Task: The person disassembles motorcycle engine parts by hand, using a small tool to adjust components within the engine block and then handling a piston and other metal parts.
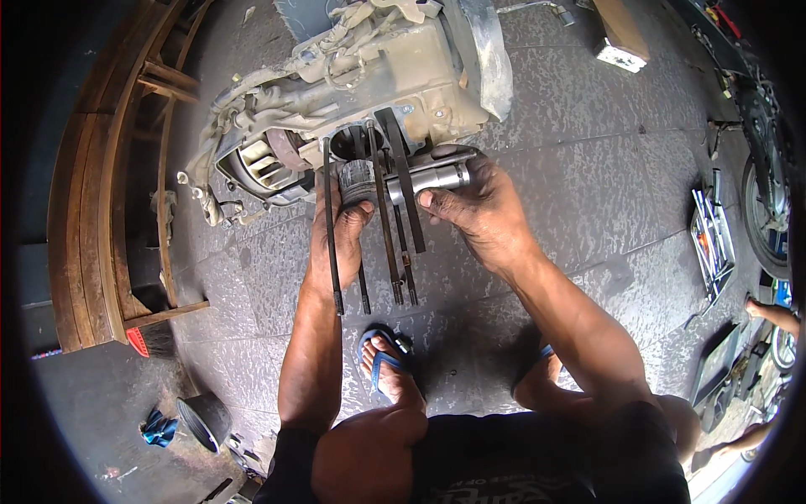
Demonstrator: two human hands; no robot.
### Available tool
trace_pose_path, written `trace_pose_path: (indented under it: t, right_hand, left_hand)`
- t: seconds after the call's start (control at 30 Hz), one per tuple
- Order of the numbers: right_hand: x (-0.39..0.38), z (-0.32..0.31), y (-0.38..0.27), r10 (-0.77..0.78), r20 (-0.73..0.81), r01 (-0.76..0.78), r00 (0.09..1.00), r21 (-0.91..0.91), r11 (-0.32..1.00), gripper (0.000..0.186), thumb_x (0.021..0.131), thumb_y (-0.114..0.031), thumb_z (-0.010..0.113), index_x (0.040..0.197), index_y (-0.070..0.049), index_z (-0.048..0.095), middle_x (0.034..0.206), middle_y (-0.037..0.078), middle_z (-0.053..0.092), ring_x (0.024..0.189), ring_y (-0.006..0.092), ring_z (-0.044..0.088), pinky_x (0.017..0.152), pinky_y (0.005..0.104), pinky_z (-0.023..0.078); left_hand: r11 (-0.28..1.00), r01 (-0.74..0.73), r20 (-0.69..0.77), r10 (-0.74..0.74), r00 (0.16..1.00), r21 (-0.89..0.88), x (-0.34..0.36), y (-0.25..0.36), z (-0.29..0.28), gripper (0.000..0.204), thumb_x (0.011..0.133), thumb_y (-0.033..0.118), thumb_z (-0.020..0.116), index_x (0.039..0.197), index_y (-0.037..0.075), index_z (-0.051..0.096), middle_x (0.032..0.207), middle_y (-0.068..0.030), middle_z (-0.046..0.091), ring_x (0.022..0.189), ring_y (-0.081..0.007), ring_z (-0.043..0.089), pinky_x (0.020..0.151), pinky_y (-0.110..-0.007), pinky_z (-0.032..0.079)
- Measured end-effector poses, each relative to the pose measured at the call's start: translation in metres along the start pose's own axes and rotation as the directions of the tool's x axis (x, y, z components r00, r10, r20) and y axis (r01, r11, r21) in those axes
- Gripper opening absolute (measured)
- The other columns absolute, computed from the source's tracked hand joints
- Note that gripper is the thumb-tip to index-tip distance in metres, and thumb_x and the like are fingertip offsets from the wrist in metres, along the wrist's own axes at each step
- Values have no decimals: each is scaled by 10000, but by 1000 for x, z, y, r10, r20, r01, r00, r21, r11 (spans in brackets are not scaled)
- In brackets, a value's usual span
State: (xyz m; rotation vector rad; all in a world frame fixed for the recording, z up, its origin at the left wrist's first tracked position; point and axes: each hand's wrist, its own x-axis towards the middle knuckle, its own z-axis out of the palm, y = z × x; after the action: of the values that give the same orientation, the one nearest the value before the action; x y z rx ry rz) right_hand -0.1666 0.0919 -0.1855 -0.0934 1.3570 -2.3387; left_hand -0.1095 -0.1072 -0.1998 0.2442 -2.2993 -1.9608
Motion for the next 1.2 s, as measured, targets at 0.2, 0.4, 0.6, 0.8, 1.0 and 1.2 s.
trace_pose_path:
  t: [0.2, 0.4, 0.6, 0.8, 1.0, 1.2]
  right_hand:
    - [0, -1, 0, -2, -4, 2, 1000, 12, 1000, 447, 798, 25, 740, 1171, 39, 496, 941, 96, 658, 731, 124, 604, 639, 264, 518]
    - [-3, -17, 3, -68, -77, 68, 995, -2, 998, 413, 799, 35, 688, 1170, 34, 506, 968, 114, 665, 771, 138, 623, 639, 275, 539]
    - [-1, -52, -2, -229, -271, 272, 935, 133, 953, 353, 853, 34, 551, 1203, 39, 501, 895, 102, 623, 768, 172, 594, 660, 329, 513]
    - [0, -46, 0, -262, -332, 345, 906, 221, 912, 376, 873, 26, 539, 1241, 51, 472, 917, 105, 614, 760, 166, 580, 671, 337, 511]
    - [5, -41, -9, -271, -207, 302, 940, 132, 944, 408, 889, 13, 576, 1268, 80, 441, 934, 123, 614, 779, 163, 589, 668, 325, 523]
    - [-3, -28, -3, -269, -217, 276, 939, 2, 961, 407, 881, -33, 659, 1228, 84, 483, 932, 141, 630, 778, 167, 621, 645, 298, 537]
  left_hand:
    - [1000, -2, -8, 2, 1000, 27, 1, 5, 2, 542, 942, 135, 556, 1415, -21, 343, 1159, -72, 509, 1001, -148, 493, 877, -281, 450]
    - [999, 0, 11, 0, 1000, -40, -2, -8, -6, 637, 949, 157, 591, 1452, -54, 261, 1153, -83, 526, 983, -150, 502, 880, -265, 446]
    - [996, -9, 0, 9, 1000, -94, -1, 5, 6, 687, 929, 99, 619, 1440, -97, 203, 1208, -110, 548, 1068, -158, 523, 939, -296, 448]
    - [999, -21, 22, 20, 1000, 24, 3, 45, 16, 594, 823, 96, 753, 1291, -32, 411, 1111, -88, 595, 1007, -152, 561, 885, -307, 484]
    - [1000, 8, -29, -8, 1000, 5, 6, 58, 22, 490, 745, 118, 824, 1125, -11, 543, 939, -57, 658, 838, -125, 604, 760, -291, 513]
    - [994, -56, -36, 60, 998, 97, 7, 61, 24, 388, 765, 143, 812, 1052, -3, 595, 918, -54, 659, 831, -116, 599, 751, -284, 507]
